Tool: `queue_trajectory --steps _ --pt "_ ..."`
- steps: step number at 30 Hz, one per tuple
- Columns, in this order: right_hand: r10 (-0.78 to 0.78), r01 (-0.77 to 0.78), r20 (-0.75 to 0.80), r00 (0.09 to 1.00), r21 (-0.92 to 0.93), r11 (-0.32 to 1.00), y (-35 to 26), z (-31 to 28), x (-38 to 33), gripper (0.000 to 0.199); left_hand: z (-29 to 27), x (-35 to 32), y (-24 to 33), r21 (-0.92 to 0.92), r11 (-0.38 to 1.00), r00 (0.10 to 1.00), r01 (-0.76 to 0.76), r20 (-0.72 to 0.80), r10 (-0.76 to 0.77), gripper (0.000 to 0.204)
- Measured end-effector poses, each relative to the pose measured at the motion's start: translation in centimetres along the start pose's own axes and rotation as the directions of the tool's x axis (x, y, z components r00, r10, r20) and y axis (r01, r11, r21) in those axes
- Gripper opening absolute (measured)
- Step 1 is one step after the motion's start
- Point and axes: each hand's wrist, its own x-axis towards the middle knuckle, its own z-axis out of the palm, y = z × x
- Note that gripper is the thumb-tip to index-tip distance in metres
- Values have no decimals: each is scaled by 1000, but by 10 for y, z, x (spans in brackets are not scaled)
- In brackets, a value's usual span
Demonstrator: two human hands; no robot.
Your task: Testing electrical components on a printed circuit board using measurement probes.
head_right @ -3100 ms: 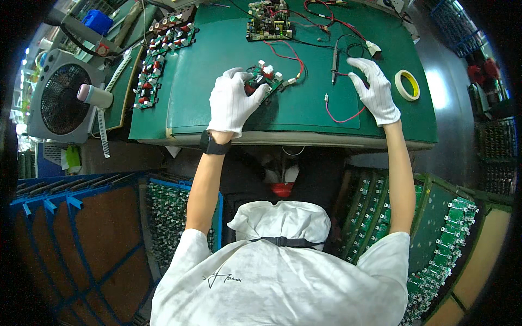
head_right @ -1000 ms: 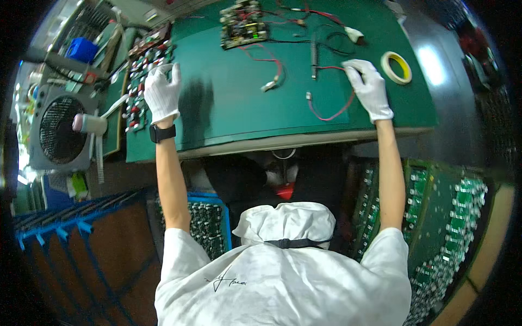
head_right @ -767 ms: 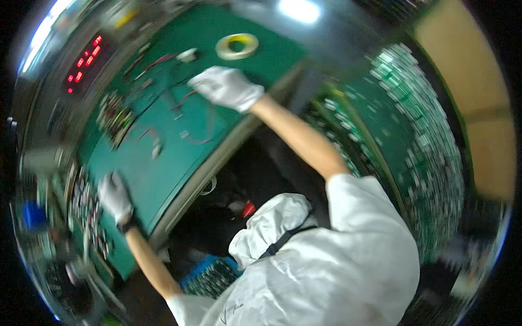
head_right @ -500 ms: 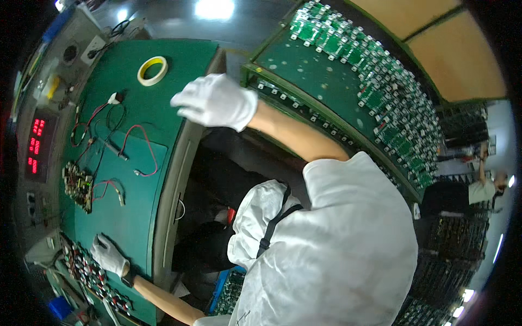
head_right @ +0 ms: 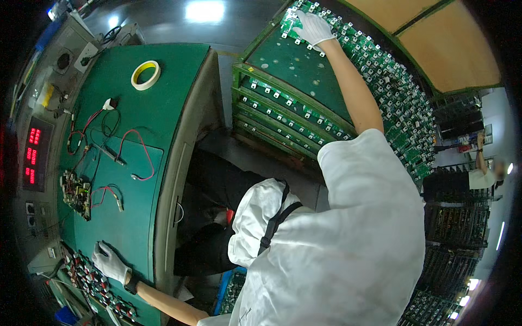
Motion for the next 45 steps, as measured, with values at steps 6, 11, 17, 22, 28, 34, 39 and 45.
queue_trajectory --steps 6,11,17,22,28,34,39,45 --pt "81 -87 -53 995 -120 989 -17 -11 2 57 5 0 -6 -33 999 1000 -1 -13 0 35" --pt "-6 -59 -280 960 -225 972 -43 -24 -23 54 9 0 -9 -33 999 1000 9 -1 -9 36" --pt "-26 -32 -306 952 -185 982 -79 -46 -50 44 9 0 -9 -53 998 1000 -20 -22 19 35" --pt "-1 -59 -321 947 -176 983 -93 -47 -57 28 8 -1 -8 -57 998 999 -21 -41 19 33" --pt "-11 -66 -333 943 -219 973 -93 -45 -53 20 11 -3 -12 -79 996 997 -41 -67 36 33" --pt "-226 195 -543 809 -115 974 -82 -104 -45 18 -26 -2 23 -58 998 997 -28 -69 24 27" --pt "-345 488 -712 611 -5 873 -146 -164 -42 37 -88 -32 150 -851 521 994 63 99 41 24" --pt "-421 867 -833 359 131 480 -314 -195 -38 22 -97 -31 291 -435 -574 720 694 436 541 66"
